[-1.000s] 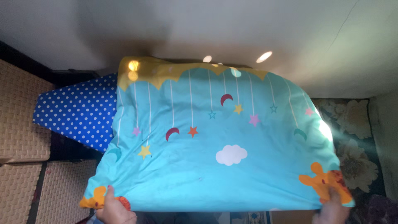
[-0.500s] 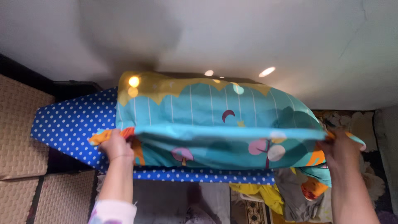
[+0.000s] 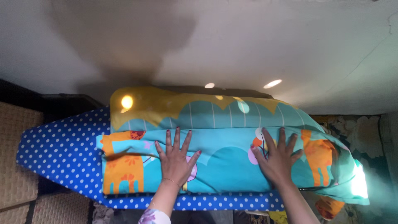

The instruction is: The person folds a multicolored blanket, a white towel, and a Minions-themed towel on a blue polka-dotted ironing board. Each item is smoothed, folded into a compact rectangle, and placed in a neat stack on the board.

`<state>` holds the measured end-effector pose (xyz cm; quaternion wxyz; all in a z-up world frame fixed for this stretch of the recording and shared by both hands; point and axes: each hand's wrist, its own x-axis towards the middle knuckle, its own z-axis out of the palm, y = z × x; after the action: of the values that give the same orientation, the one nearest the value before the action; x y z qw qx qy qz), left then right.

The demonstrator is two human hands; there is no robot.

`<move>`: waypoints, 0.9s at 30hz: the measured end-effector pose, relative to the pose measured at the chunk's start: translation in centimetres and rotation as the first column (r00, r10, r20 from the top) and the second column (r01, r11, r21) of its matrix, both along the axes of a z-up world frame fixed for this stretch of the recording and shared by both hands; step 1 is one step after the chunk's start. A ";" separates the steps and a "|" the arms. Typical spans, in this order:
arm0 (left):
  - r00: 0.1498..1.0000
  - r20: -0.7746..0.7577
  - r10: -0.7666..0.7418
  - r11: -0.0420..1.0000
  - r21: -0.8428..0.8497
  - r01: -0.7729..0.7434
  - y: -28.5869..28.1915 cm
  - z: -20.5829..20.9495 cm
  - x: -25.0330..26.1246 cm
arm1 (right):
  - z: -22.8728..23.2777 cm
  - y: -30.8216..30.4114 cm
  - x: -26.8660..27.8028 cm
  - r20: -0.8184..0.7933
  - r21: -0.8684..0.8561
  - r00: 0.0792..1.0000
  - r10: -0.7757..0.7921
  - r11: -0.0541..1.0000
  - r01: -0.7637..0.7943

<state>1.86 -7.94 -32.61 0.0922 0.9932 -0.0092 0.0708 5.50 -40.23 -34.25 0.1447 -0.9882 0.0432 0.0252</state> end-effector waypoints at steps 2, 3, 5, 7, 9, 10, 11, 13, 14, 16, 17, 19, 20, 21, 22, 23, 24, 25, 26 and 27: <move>0.999 -0.032 0.009 1.000 0.020 -0.009 0.1 -0.1 0.6 | -0.1 -0.4 1.1 -0.010 0.042 1.000 -0.018 0.999 0.019; 1.000 -0.024 0.009 0.999 0.035 -0.008 0.2 -0.3 0.6 | -0.2 -0.7 1.2 -0.015 0.063 0.999 -0.029 0.998 0.029; 1.000 -0.029 0.007 0.999 0.050 -0.005 0.2 -0.5 0.0 | -0.7 -1.1 0.9 0.010 0.048 1.000 -0.014 0.999 0.013; 0.999 -0.038 0.007 0.999 0.044 -0.005 0.3 -0.3 0.3 | -0.9 -1.7 1.8 0.011 0.039 0.999 -0.033 0.999 0.033; 0.997 -0.070 -0.024 1.000 0.011 0.025 1.1 0.4 0.3 | -0.8 -2.4 1.6 -0.053 0.033 0.995 -0.089 0.995 0.091; 0.996 -0.074 -0.047 0.999 -0.006 0.047 1.3 0.5 0.6 | -1.0 -3.3 1.4 0.053 0.045 0.995 -0.089 0.995 0.087; 0.997 -0.061 -0.051 0.999 -0.013 0.050 1.4 0.5 0.8 | -1.0 -5.0 1.0 0.159 0.055 0.983 -0.090 0.995 0.083; 0.997 -0.052 -0.057 0.998 -0.031 0.055 1.2 0.8 0.6 | -1.3 -7.6 0.0 0.296 0.065 0.949 -0.106 0.994 0.091; 0.994 -0.105 -0.024 0.999 -0.035 0.020 1.1 1.0 0.6 | -1.4 -8.8 -0.6 0.317 0.061 0.939 -0.135 0.991 0.122; 0.977 -0.208 0.040 0.998 -0.040 -0.049 0.2 1.2 0.9 | -1.4 -10.9 -1.8 0.304 0.047 0.930 -0.206 0.978 0.201; 0.980 -0.187 0.061 0.996 -0.054 -0.072 -0.8 1.3 1.0 | -1.3 -11.8 -2.2 0.298 0.039 0.925 -0.235 0.971 0.234; 0.984 -0.140 0.107 0.990 -0.081 -0.119 -3.0 1.4 1.5 | -1.4 -12.7 -2.4 0.301 0.031 0.913 -0.276 0.960 0.280; 0.980 -0.185 0.078 0.990 -0.099 -0.098 -4.6 1.4 1.8 | -1.4 -13.1 -2.7 0.298 0.029 0.908 -0.296 0.953 0.302; 0.972 -0.230 0.048 0.990 -0.117 -0.077 -6.6 1.3 2.1 | -1.4 -13.5 -3.0 0.297 0.024 0.903 -0.311 0.948 0.318; 0.962 -0.272 0.018 0.989 -0.137 -0.057 -8.8 1.2 2.4 | -1.3 -13.7 -3.2 0.303 0.024 0.897 -0.322 0.943 0.331; 0.962 -0.268 -0.049 0.979 -0.201 -0.007 -11.3 1.1 2.4 | -1.2 -14.0 -3.5 0.309 0.023 0.892 -0.331 0.940 0.341; 0.959 -0.261 -0.115 0.964 -0.264 0.044 -13.9 1.1 2.5 | -1.1 -14.0 -3.7 0.319 0.023 0.886 -0.337 0.937 0.348; 0.968 -0.193 -0.162 0.953 -0.283 0.103 -16.7 1.0 2.6 | -1.0 -13.9 -4.0 0.332 0.024 0.879 -0.341 0.935 0.354; 0.971 -0.120 -0.208 0.940 -0.300 0.165 -19.5 0.8 3.0 | -0.8 -13.7 -4.1 0.350 0.021 0.870 -0.346 0.932 0.362; 0.961 -0.103 -0.257 0.921 -0.326 0.212 -21.9 0.6 3.3 | -0.7 -13.5 -4.3 0.386 0.018 0.856 -0.343 0.931 0.364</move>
<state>5.12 -29.86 -32.02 0.2560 0.9603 -0.1103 -0.0121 1.22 -53.71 -34.96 0.1248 -0.9527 0.1954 -0.1965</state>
